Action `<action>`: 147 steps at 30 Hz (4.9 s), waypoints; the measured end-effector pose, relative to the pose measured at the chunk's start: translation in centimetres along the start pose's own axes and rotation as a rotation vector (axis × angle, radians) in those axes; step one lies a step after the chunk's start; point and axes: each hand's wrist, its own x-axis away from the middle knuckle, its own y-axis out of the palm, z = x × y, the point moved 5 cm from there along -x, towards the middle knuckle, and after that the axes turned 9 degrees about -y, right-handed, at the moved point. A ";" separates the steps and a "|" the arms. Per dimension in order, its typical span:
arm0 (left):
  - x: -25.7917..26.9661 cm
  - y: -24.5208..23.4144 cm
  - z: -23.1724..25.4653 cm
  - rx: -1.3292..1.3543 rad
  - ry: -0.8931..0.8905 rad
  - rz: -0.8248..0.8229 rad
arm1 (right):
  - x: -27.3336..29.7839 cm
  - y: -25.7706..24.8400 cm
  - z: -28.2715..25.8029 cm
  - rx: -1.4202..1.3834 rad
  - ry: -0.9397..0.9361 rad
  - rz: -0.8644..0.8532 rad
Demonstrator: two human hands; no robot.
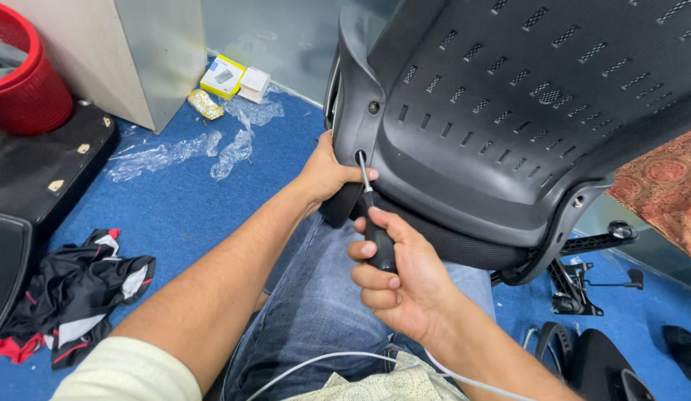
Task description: The person sits on the floor and uses a screwdriver to tighten screws on the underside of a black office chair seat. They work on multiple screw holes on both sides of the seat, securing the chair's frame.
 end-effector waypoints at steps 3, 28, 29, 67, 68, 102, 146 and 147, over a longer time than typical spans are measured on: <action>0.1 0.0 0.2 -0.034 0.030 0.020 | -0.1 0.2 -0.1 -0.113 0.016 -0.132; 0.6 0.1 0.7 -0.009 0.011 -0.034 | 2.0 1.2 -2.2 0.611 -0.090 0.306; 0.5 0.2 0.7 0.005 0.020 -0.035 | 1.8 1.0 -1.9 0.547 -0.079 0.298; -7.6 0.5 5.2 0.394 -0.151 -0.283 | -0.3 -0.1 -7.9 0.776 -0.497 0.228; -7.6 0.5 5.2 0.385 -0.145 -0.271 | -0.4 0.0 -8.0 0.753 -0.502 0.218; -6.4 0.7 5.3 0.319 -0.182 -0.161 | -1.0 0.6 -8.0 0.442 -0.377 0.083; -6.6 0.4 4.7 0.364 -0.186 -0.103 | -0.5 0.6 -7.0 0.723 -0.327 0.322; -6.7 0.4 4.7 0.362 -0.182 -0.103 | -0.4 0.9 -6.9 0.667 -0.311 0.309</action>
